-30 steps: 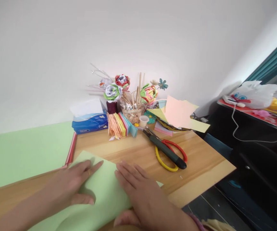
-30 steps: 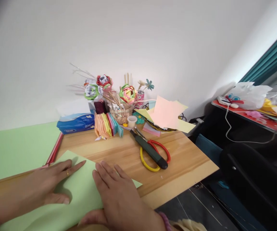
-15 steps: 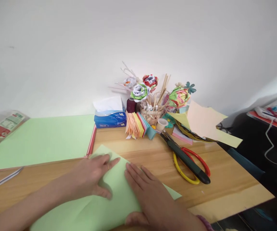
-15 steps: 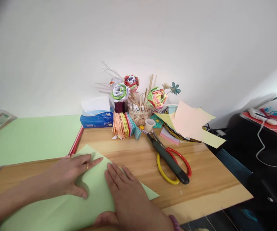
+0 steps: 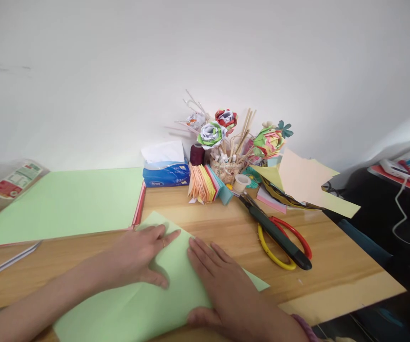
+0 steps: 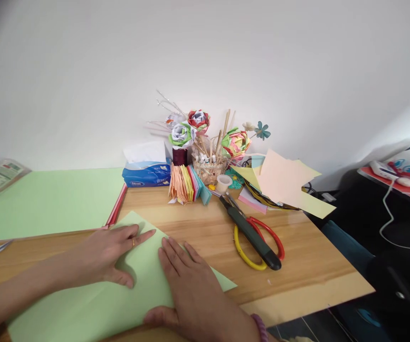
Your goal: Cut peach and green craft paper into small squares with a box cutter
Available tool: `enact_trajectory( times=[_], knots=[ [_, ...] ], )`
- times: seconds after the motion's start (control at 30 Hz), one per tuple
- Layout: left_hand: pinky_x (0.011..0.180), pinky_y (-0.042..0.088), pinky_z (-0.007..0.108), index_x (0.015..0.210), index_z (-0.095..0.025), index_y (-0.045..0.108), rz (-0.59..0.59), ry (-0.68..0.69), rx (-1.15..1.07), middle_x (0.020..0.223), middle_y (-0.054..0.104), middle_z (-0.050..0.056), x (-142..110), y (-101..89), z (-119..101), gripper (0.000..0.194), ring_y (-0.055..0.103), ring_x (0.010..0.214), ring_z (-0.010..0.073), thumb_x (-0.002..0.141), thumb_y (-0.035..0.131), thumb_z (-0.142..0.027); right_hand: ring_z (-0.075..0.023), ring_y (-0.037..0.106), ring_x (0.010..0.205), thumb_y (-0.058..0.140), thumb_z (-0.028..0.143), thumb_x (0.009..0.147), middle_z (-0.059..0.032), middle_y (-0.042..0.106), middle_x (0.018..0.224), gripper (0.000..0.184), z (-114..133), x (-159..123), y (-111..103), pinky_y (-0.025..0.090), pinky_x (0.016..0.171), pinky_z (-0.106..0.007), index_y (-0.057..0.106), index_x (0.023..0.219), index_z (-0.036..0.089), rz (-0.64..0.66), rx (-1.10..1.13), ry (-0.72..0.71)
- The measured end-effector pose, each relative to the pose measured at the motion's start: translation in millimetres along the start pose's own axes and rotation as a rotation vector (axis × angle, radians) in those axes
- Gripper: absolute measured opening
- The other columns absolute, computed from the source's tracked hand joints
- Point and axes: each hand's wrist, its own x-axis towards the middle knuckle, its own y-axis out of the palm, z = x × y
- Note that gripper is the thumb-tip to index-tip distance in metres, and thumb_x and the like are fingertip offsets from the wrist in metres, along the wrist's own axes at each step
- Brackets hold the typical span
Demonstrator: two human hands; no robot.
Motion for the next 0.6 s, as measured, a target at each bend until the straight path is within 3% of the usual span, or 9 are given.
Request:
enact_trajectory(
  times=[0.23,0.3,0.47,0.6],
  knots=[
    [0.071,0.046,0.033,0.139,-0.018,0.036,-0.009,0.015,0.034,0.102,0.057,0.009,-0.6,-2.9,-0.8,0.087,0.057,0.091,0.0271,0.072,0.054,-0.070,-0.0178,0.011,0.139,0.028,0.054,0.092,-0.0100,0.018,0.150,0.067,9.7,3.8,-8.5,0.010,0.114,-0.040,0.023,0.143,0.011,0.023,0.053,0.061],
    [0.072,0.046,0.033,0.139,-0.017,0.035,-0.002,0.036,0.036,0.102,0.057,0.009,-1.4,-3.3,0.4,0.085,0.057,0.090,0.0264,0.075,0.051,-0.070,-0.0177,0.010,0.139,0.029,0.058,0.091,-0.0107,0.019,0.150,0.070,14.2,6.4,-4.5,0.007,0.114,-0.039,0.024,0.143,0.011,0.021,0.057,0.002],
    [0.078,0.045,0.031,0.141,-0.018,0.032,-0.005,0.082,0.011,0.107,0.055,0.009,-3.1,-4.5,3.9,0.051,0.056,0.094,0.0220,0.097,0.027,-0.043,-0.0178,0.003,0.139,0.035,0.064,0.085,-0.0134,0.015,0.151,0.084,20.9,8.3,3.2,0.002,0.113,-0.035,0.019,0.144,0.007,0.059,0.072,-0.181],
    [0.078,0.045,0.030,0.140,-0.019,0.035,-0.014,0.084,0.025,0.106,0.056,0.009,-2.0,-4.3,6.1,0.046,0.056,0.093,0.0209,0.098,0.020,-0.033,-0.0175,0.005,0.139,0.040,0.060,0.086,-0.0136,0.015,0.150,0.081,23.3,3.7,-5.0,0.006,0.114,-0.034,0.020,0.144,0.007,0.047,0.076,-0.181]
  ],
)
